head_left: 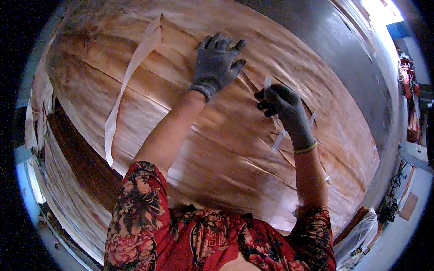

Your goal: The person uses a utility knife to trim and smooth the edges of thin wooden veneer sheets. They then apply small pieces of white tape to secure the veneer onto a large, curved wooden structure, pressing down to ensure adhesion. The person also lifts and adjusts the veneer sheets to align them properly.

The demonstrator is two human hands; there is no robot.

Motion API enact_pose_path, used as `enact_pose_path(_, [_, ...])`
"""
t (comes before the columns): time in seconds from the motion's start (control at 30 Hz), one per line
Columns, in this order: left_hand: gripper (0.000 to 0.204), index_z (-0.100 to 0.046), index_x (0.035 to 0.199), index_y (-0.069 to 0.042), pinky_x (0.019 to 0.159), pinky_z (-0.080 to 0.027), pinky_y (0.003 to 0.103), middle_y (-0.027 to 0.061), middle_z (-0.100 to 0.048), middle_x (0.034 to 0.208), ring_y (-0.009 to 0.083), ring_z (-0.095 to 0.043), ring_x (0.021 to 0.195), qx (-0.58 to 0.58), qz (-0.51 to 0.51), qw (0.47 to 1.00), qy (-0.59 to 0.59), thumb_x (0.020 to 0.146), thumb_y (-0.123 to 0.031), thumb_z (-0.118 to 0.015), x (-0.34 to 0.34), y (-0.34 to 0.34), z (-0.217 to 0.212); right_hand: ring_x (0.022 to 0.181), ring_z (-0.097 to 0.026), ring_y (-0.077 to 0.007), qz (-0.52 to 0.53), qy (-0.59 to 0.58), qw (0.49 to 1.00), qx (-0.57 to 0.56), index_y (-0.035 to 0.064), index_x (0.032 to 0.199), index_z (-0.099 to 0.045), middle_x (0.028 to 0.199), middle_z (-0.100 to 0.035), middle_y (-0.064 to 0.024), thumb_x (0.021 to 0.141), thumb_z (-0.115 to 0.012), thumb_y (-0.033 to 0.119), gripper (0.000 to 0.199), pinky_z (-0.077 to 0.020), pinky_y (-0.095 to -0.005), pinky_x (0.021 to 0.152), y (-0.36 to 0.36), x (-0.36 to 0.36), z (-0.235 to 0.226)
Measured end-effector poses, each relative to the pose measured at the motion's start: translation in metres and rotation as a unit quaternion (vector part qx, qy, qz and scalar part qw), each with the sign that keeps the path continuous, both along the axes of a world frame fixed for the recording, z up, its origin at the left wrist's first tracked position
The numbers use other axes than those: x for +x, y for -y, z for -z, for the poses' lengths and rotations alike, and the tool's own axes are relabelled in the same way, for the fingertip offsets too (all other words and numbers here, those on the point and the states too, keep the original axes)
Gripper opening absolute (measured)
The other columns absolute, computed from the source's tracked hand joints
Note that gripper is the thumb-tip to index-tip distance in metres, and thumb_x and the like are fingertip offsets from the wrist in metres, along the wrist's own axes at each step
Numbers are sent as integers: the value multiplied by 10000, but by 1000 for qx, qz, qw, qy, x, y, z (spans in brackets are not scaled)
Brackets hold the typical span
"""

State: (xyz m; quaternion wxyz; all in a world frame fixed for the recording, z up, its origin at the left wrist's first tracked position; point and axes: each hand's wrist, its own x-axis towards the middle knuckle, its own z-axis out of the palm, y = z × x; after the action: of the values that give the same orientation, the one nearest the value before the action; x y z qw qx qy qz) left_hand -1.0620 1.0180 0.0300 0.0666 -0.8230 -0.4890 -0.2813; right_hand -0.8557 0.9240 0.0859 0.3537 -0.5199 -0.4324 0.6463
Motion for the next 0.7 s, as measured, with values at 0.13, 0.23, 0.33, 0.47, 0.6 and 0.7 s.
enact_pose_path(0.13, [286, -706, 966, -229, 974, -312, 491, 101, -575, 1086, 308, -474, 1109, 12, 13, 999, 34, 737, -394, -663, -1, 0, 4, 592, -548, -103, 44, 9, 999, -11, 22, 929, -624, 782, -645, -43, 914, -523, 234, 236, -429, -228, 508, -6, -9, 6])
enact_pose_path(0.23, [228, -718, 906, -237, 968, -317, 496, 107, -575, 1088, 325, -476, 1104, 38, 42, 997, 59, 742, -385, -662, -3, 0, 4, 584, -542, -104, 59, 47, 997, -21, 24, 915, -626, 767, -645, -50, 916, -519, 231, 234, -425, -227, 498, -9, -10, 7])
enact_pose_path(0.33, [237, -709, 968, -257, 980, -318, 474, 114, -578, 1120, 320, -494, 1091, 15, 21, 999, 42, 786, -387, -627, -4, 1, 1, 600, -558, -104, 56, 15, 998, -15, 25, 901, -627, 773, -648, -55, 915, -520, 229, 230, -433, -224, 504, -13, -14, 2])
enact_pose_path(0.47, [244, -710, 975, -264, 981, -314, 484, 109, -575, 1130, 322, -480, 1116, 12, 7, 1000, 16, 788, -388, -614, -2, 4, -3, 645, -602, -128, 53, -41, 995, -73, 20, 892, -629, 786, -651, -58, 911, -525, 229, 234, -471, -255, 548, -28, -25, -3])
enact_pose_path(0.6, [243, -704, 987, -285, 989, -305, 495, 97, -572, 1140, 325, -471, 1133, 12, 10, 999, 28, 798, -390, -592, 0, 4, -3, 676, -608, -130, 1, -9, 999, -47, -1, 887, -644, 803, -652, -58, 892, -542, 196, 223, -502, -273, 629, -52, -28, 19])
enact_pose_path(0.7, [277, -679, 1038, -321, 990, -295, 506, 107, -580, 1109, 323, -467, 1132, 6, 40, 999, 8, 793, -411, -585, 0, 3, -1, 662, -588, -124, -33, 101, 993, 50, -5, 849, -648, 780, -641, -45, 880, -548, 171, 206, -494, -268, 633, -65, -21, 52])
